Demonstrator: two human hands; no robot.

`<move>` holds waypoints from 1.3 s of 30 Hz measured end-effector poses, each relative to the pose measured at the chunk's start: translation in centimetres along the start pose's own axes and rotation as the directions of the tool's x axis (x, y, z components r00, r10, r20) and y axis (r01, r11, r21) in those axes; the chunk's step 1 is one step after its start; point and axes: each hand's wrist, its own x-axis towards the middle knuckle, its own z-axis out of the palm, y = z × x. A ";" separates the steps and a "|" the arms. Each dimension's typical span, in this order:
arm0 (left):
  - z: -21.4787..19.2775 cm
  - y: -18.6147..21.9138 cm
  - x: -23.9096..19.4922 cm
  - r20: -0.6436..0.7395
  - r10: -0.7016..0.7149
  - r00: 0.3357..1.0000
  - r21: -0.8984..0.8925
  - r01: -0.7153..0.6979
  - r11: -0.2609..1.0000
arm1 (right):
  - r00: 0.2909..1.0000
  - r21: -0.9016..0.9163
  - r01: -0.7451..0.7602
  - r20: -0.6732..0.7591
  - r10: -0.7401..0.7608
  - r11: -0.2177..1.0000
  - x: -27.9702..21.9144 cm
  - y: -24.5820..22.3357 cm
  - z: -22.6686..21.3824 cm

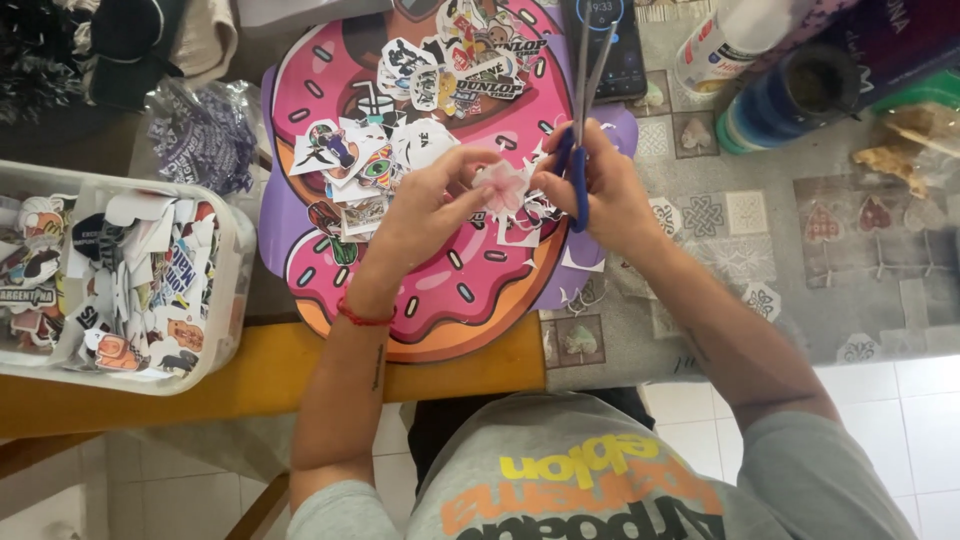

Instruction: Trimming the edges of pre-printed stickers using scissors to prepare them for use.

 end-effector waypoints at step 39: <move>-5.5 -6.0 0.0 0.130 -0.010 0.991 0.825 -0.103 0.555 | 0.999 -0.062 0.050 0.026 -0.048 0.997 -0.3 -1.4 0.2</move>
